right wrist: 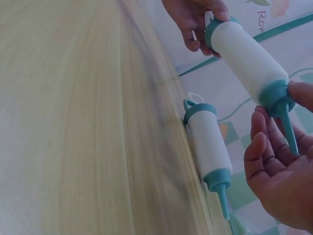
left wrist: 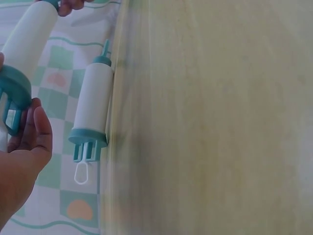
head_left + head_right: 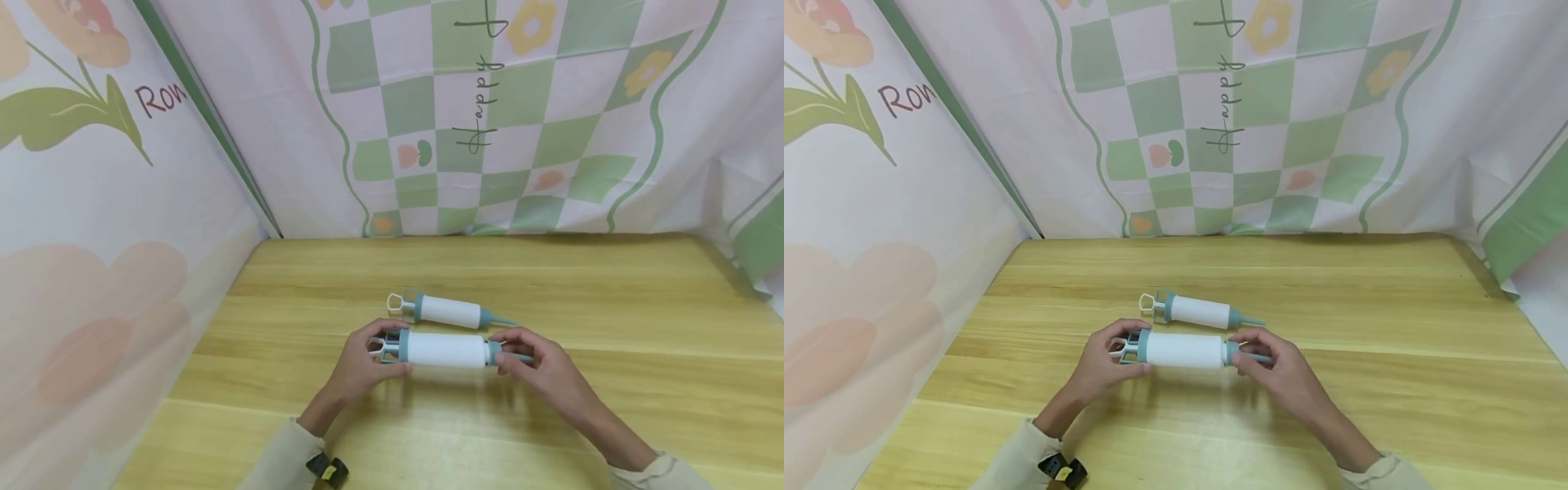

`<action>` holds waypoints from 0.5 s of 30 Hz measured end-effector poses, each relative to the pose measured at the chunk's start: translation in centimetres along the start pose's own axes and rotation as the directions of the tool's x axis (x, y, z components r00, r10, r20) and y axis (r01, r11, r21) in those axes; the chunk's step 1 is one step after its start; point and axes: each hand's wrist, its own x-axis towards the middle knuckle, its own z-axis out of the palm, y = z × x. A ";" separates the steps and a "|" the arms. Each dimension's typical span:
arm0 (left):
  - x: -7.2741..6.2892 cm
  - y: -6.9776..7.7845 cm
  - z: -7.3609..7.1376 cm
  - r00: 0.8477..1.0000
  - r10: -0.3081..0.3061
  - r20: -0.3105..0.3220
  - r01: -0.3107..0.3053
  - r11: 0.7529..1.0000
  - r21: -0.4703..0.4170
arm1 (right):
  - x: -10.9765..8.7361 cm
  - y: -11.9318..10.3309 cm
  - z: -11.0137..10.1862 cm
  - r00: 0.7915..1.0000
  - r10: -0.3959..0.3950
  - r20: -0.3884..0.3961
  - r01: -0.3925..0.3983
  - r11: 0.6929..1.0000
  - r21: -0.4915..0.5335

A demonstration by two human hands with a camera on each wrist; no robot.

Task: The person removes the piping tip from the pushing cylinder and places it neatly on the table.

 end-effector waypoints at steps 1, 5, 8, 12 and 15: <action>0.0 0.0 0.0 1.000 -0.002 0.000 0.002 1.000 -0.001 | 0.0 0.0 0.0 1.000 -0.007 -0.002 0.007 1.000 0.010; 0.0 -0.2 -0.1 1.000 -0.009 -0.004 0.009 1.000 -0.006 | 0.0 0.1 0.1 0.999 -0.046 -0.015 0.046 0.999 0.010; 0.0 -0.3 -0.1 1.000 -0.006 -0.009 0.006 1.000 -0.008 | 0.0 0.1 0.0 0.997 -0.066 -0.027 0.066 0.998 -0.006; -0.1 -0.4 -0.2 1.000 -0.004 -0.012 0.004 1.000 -0.012 | 0.0 0.1 0.0 0.996 -0.083 -0.039 0.083 0.997 -0.009; -0.2 -0.4 -0.3 1.000 -0.010 -0.014 0.010 1.000 -0.018 | 0.0 0.1 -0.1 0.995 -0.089 -0.053 0.088 0.996 -0.017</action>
